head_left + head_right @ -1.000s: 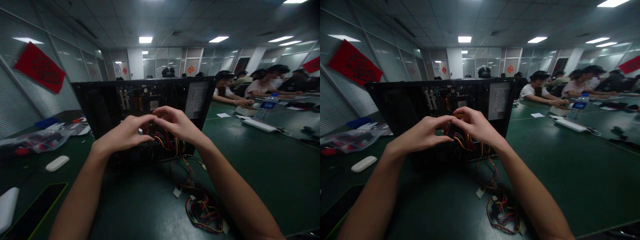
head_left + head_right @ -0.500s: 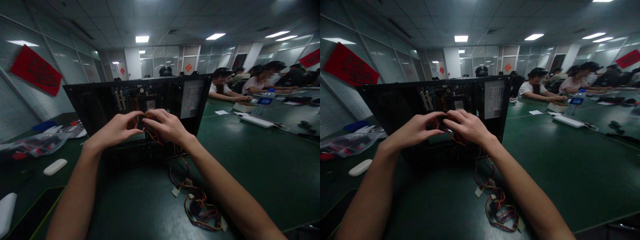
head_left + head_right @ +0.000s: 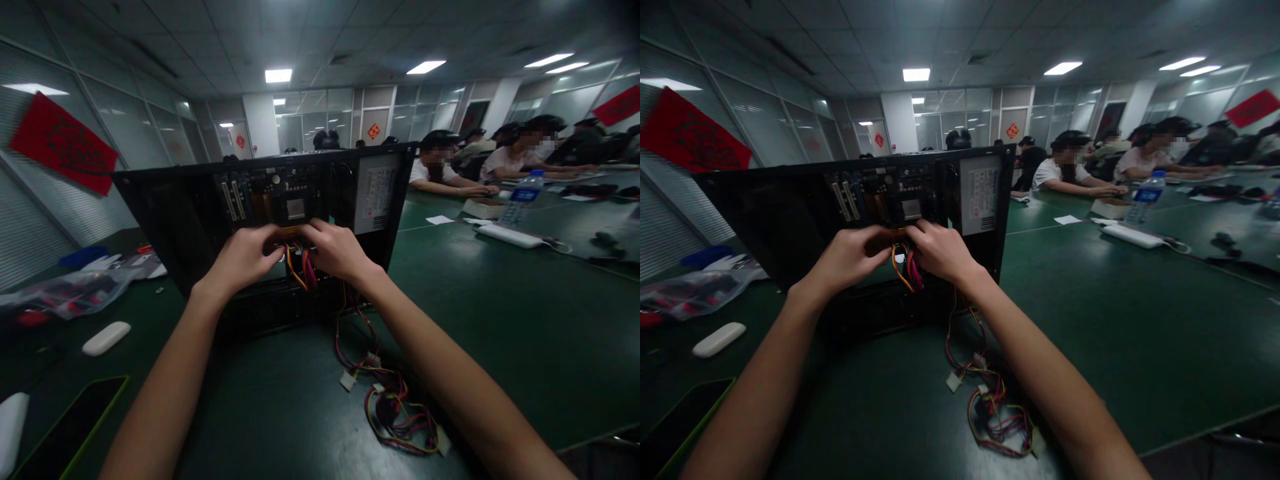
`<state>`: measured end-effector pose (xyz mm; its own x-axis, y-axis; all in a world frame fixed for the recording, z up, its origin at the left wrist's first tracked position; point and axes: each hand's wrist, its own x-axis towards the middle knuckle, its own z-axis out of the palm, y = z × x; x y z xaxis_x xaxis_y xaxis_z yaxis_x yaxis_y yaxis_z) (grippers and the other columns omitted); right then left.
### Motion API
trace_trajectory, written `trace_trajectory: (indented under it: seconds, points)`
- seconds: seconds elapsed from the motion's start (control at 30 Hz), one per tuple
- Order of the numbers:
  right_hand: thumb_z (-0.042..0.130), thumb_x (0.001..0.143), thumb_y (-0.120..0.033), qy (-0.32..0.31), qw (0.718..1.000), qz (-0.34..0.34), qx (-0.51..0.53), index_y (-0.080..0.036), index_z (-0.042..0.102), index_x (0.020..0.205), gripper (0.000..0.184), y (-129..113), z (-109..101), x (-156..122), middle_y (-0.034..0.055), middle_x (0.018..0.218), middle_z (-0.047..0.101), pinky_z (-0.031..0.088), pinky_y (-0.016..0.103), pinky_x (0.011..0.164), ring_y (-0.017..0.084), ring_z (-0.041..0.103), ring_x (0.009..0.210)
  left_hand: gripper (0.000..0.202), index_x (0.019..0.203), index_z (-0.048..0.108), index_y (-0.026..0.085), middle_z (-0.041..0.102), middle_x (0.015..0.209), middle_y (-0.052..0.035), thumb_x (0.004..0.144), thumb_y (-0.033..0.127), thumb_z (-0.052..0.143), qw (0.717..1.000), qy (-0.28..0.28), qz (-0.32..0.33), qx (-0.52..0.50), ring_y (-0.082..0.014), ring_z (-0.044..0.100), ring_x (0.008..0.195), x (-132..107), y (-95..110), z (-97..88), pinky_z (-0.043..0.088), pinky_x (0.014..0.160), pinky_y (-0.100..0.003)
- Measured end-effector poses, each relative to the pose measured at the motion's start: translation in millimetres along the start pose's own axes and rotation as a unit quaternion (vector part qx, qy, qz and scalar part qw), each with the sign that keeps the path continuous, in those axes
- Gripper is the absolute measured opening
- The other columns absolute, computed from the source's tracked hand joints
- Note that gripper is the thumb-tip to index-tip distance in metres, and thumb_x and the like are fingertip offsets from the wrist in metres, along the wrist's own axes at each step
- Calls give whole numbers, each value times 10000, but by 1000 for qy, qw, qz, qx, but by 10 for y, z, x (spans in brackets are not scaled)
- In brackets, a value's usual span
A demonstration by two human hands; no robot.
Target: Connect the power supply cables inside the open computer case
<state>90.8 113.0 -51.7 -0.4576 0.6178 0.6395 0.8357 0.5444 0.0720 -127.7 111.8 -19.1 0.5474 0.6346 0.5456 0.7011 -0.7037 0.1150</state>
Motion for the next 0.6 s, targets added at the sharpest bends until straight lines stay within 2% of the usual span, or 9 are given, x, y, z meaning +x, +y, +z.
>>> trace_trajectory:
  seconds: [0.17, 0.33, 0.47, 0.6]
  points:
    - [507, 938, -238, -75, 996, 49, 23, -187, 615, 1238, 323, 114, 117, 13, 120, 1255, 649, 470, 330, 741, 253, 664, 991, 239, 1106, 743, 194, 771, 1096, -67, 902, 266, 641, 999, 19, -17, 41, -256, 731, 968, 26, -42, 105, 570, 826, -369]
    - [506, 938, -235, -133, 985, 95, 50, -178, 625, 1185, 279, 279, 277, 27, 124, 1201, 671, 486, 320, 808, 247, 645, 1055, 224, 1091, 759, 228, 756, 1174, -49, 921, 297, 630, 995, 17, -61, 83, -269, 704, 1095, 37, -184, 187, 566, 890, -383]
    - [508, 958, -284, -142, 982, 110, 56, -175, 630, 1147, 250, 311, 278, 27, 135, 1212, 665, 493, 314, 779, 244, 650, 1037, 240, 1114, 753, 245, 744, 1208, -37, 948, 319, 597, 992, 0, -73, 102, -256, 694, 1111, 31, -261, 216, 546, 939, -382]
    - [506, 953, -261, -128, 986, 99, 50, -171, 641, 1116, 230, 293, 242, 27, 133, 1176, 685, 496, 310, 743, 246, 666, 1010, 279, 1165, 732, 229, 729, 1239, -51, 975, 325, 552, 991, -32, -65, 112, -264, 677, 1140, 67, -263, 322, 532, 951, -390]
